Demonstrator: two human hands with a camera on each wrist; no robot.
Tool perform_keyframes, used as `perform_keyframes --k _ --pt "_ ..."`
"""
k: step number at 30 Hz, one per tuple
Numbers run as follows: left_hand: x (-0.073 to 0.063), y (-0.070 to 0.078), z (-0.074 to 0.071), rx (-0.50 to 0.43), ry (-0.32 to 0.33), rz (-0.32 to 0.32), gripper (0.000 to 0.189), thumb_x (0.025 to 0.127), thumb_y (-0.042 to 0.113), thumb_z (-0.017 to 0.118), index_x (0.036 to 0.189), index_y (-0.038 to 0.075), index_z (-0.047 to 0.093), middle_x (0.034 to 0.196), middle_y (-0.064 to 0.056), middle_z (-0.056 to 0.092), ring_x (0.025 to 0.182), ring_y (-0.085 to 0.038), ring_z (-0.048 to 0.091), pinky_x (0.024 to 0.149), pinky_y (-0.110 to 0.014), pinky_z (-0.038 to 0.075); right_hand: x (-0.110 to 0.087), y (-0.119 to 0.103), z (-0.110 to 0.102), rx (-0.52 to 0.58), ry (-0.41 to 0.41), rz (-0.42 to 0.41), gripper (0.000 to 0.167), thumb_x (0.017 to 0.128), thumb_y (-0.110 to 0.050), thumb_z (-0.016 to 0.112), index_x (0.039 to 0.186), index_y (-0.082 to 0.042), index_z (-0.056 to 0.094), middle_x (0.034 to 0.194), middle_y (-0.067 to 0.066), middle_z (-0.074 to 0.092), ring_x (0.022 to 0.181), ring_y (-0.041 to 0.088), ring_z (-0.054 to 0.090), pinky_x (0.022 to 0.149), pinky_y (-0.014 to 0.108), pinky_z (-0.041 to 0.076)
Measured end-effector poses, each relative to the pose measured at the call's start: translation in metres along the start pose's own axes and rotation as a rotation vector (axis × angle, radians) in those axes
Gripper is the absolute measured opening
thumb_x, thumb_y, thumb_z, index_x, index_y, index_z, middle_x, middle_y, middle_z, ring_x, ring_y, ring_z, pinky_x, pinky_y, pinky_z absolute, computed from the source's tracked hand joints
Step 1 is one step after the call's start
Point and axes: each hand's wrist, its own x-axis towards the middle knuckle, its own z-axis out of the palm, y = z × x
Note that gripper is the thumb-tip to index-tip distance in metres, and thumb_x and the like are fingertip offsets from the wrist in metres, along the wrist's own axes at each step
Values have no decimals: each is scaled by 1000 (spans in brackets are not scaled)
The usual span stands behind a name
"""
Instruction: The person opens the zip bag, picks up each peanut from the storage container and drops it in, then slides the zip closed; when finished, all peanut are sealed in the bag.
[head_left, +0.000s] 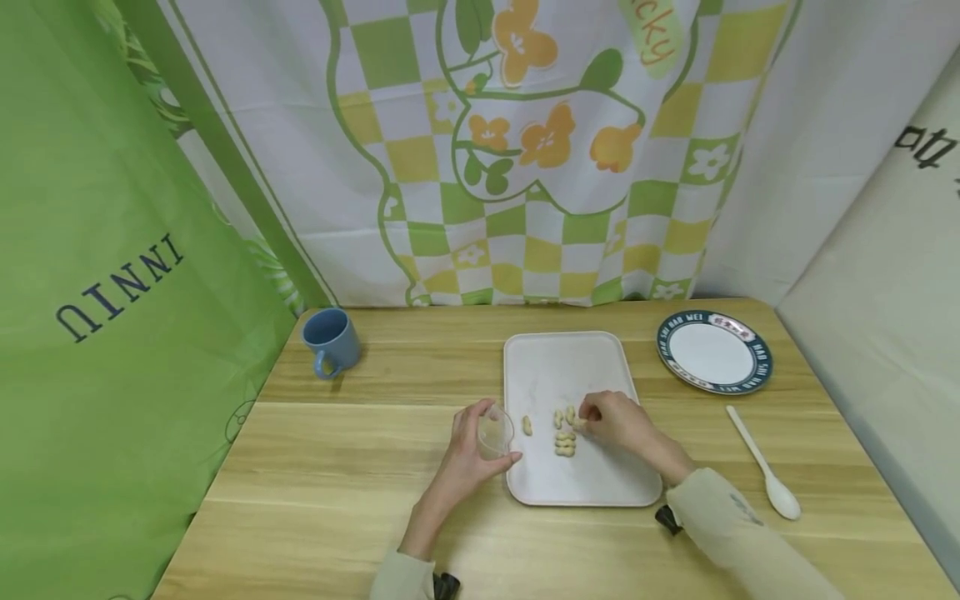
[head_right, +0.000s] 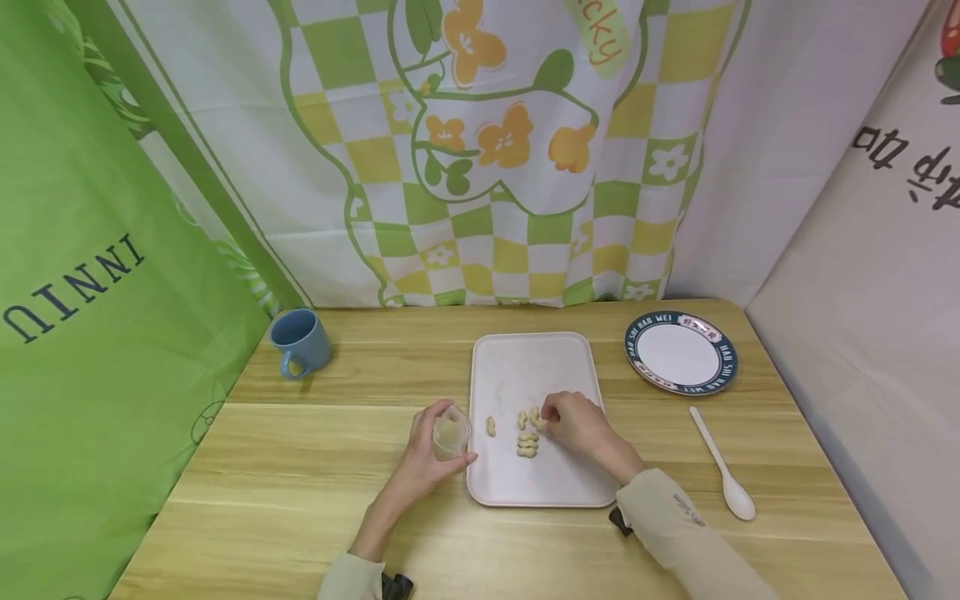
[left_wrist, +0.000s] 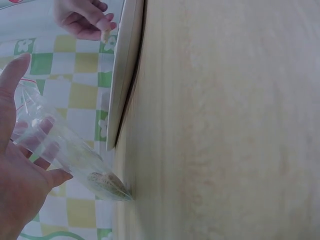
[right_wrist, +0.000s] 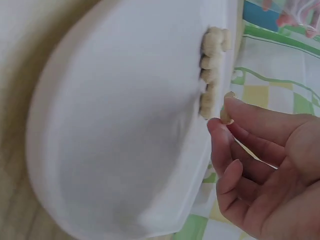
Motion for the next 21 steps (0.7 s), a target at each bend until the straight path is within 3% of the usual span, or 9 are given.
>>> perform_keyframes --k 5,9,16,21 --pt "0 -2 2 -1 -2 -3 83 76 32 82 140 13 34 130 -13 41 121 -32 43 95 -53 44 1 -6 -3 63 67 -92 10 80 4 71 88 -2 69 77 1 64 70 11 56 63 26 49" --pt "0 -2 3 1 2 -11 82 75 32 82 140 14 35 130 -12 41 121 -29 42 97 -52 43 2 -17 -4 123 131 -152 10 83 -2 73 93 -3 70 82 0 66 73 11 58 65 29 52" --pt "1 -2 3 13 -1 5 82 76 33 82 140 14 34 130 -11 41 122 -27 41 96 -51 43 4 -46 -6 173 263 -292 12 82 -5 75 94 -6 72 81 -3 64 71 7 57 60 27 51" --pt "1 -2 3 27 3 5 82 76 33 82 140 13 35 130 -11 42 123 -27 41 97 -50 43 5 -66 0 173 274 -372 14 81 -5 76 94 -7 72 83 -4 65 74 7 58 61 30 51"
